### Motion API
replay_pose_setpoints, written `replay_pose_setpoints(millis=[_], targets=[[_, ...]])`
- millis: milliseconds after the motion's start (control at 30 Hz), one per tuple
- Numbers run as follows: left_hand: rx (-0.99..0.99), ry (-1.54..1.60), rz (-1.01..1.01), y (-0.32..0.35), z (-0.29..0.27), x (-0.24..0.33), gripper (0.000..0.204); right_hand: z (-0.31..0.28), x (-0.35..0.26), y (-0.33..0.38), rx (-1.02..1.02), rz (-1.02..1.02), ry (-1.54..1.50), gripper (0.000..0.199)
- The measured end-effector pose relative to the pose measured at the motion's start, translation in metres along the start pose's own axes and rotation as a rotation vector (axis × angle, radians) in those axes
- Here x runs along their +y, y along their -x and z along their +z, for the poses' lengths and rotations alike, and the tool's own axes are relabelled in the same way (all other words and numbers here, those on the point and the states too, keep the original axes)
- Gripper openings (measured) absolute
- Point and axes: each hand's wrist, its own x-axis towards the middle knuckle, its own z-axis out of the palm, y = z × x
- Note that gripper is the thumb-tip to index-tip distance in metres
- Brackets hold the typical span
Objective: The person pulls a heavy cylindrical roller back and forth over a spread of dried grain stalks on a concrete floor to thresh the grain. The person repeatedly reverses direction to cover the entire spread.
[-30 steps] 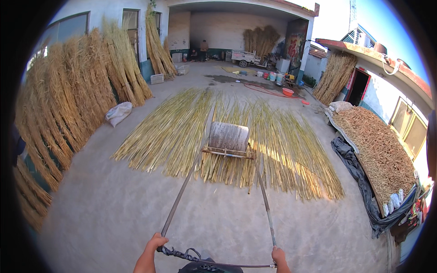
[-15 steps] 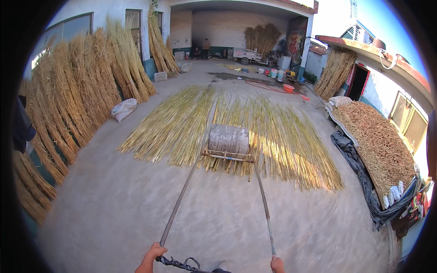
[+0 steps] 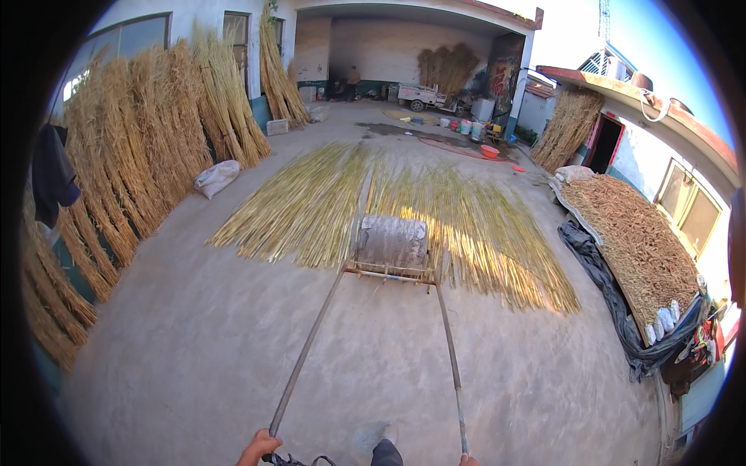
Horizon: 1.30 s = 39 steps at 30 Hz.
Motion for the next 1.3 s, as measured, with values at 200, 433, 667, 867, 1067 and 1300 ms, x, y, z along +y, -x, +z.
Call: replay_pose_setpoints(millis=[200,433,667,867,1067,1300], targets=[[-0.09,0.045,0.095,0.041,-0.007,-0.01,0.031,-0.032,-0.033,0.091,-0.081,0.161,-0.111,0.067],[-0.017,0.034,0.193,0.048,0.022,-0.084,0.054,-0.009,0.018,0.115,-0.122,0.162,-0.243,0.068],[-0.019,0.068,0.024,0.089,0.022,-0.074,0.028,0.003,0.053,0.126,-0.161,0.142,-0.484,0.069],[-0.056,0.211,-0.088,0.129,0.029,-0.084,0.026,0.032,0.091,0.108,-0.138,0.145,-0.142,0.064],[0.06,0.015,0.061,0.105,0.033,-0.112,0.034,0.013,0.058,0.141,-0.033,0.068,-0.237,0.061],[-0.008,0.027,-0.13,0.135,0.027,-0.076,0.039,0.015,0.069,0.14,-0.004,0.047,-0.226,0.056]])
